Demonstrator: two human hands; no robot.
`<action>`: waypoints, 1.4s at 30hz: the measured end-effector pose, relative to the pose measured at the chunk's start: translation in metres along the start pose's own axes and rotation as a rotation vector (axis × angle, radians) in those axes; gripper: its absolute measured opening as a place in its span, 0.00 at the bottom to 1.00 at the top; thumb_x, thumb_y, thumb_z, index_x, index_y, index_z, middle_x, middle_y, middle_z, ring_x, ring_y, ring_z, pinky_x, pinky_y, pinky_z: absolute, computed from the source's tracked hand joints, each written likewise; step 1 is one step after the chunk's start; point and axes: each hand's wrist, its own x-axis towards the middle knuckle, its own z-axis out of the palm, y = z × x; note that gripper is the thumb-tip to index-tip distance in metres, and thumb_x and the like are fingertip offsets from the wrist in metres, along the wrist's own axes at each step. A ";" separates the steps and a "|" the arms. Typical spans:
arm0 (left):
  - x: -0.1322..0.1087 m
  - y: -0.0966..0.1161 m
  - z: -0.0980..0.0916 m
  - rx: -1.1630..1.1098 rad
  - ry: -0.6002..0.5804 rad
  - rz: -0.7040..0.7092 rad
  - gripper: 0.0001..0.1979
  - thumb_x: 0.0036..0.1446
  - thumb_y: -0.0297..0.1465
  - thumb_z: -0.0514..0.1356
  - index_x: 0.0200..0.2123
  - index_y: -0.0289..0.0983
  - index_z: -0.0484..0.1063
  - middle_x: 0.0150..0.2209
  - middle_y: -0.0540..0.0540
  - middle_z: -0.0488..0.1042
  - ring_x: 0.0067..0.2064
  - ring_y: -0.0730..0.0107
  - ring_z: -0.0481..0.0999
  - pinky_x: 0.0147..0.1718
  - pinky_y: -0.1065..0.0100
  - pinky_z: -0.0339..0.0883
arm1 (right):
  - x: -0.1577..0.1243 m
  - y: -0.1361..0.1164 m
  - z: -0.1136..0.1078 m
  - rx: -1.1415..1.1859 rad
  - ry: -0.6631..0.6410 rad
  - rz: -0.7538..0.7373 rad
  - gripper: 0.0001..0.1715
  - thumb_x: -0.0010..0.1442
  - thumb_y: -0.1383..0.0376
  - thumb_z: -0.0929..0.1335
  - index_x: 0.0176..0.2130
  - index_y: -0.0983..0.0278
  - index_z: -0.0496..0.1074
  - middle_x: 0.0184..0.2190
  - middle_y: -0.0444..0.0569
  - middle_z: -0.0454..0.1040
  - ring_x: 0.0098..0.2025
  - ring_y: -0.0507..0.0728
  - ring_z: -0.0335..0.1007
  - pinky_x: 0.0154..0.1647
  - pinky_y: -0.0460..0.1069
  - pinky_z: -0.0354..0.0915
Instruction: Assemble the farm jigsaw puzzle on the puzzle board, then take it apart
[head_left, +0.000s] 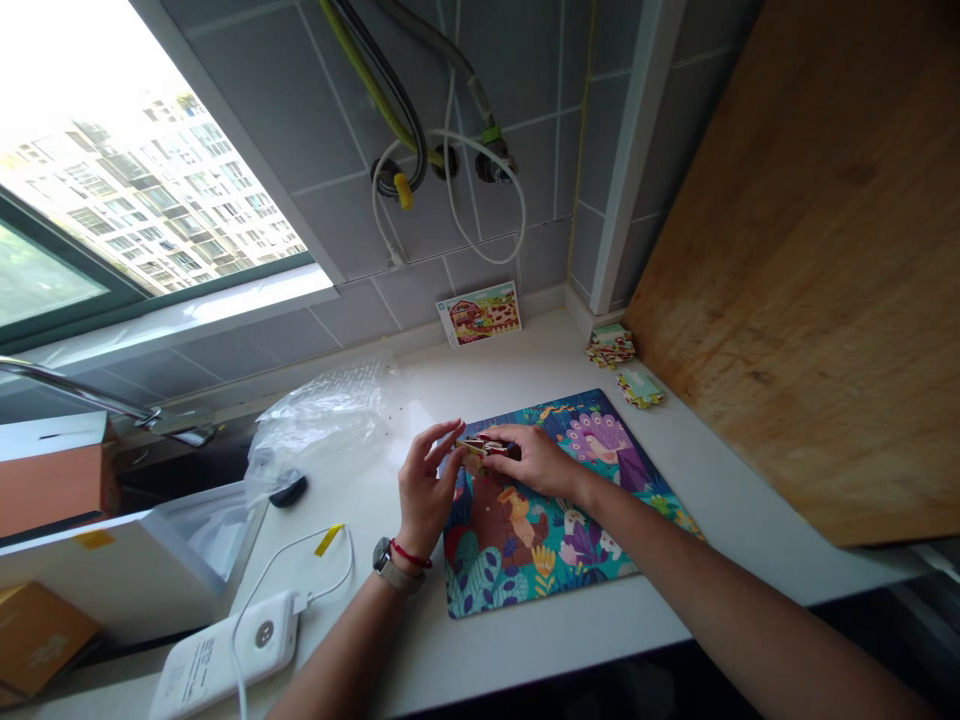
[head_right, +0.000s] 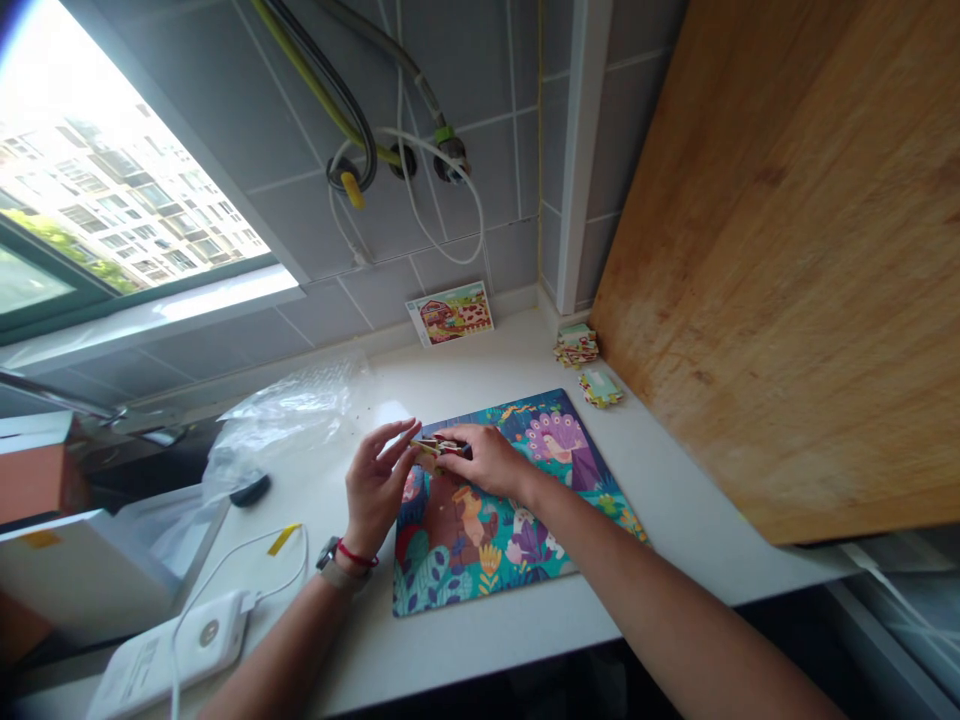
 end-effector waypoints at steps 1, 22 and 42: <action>0.000 -0.001 0.001 0.013 -0.012 0.000 0.18 0.67 0.39 0.67 0.55 0.40 0.71 0.57 0.38 0.79 0.60 0.48 0.81 0.59 0.49 0.80 | 0.000 0.000 0.000 -0.009 0.008 -0.006 0.22 0.62 0.59 0.75 0.55 0.60 0.82 0.51 0.54 0.85 0.52 0.65 0.82 0.56 0.59 0.73; -0.005 -0.022 -0.003 0.443 -0.342 -0.020 0.27 0.75 0.40 0.56 0.73 0.44 0.60 0.73 0.38 0.63 0.78 0.47 0.53 0.74 0.37 0.49 | 0.001 0.004 0.001 -0.154 0.037 -0.100 0.28 0.58 0.73 0.73 0.57 0.59 0.79 0.51 0.54 0.83 0.52 0.63 0.80 0.58 0.58 0.72; -0.002 -0.019 -0.005 0.823 -0.491 -0.059 0.26 0.78 0.43 0.45 0.73 0.48 0.59 0.78 0.44 0.53 0.80 0.47 0.39 0.74 0.34 0.43 | 0.000 0.001 0.003 -0.036 0.009 -0.064 0.27 0.64 0.73 0.68 0.60 0.60 0.75 0.57 0.53 0.80 0.58 0.63 0.78 0.63 0.59 0.71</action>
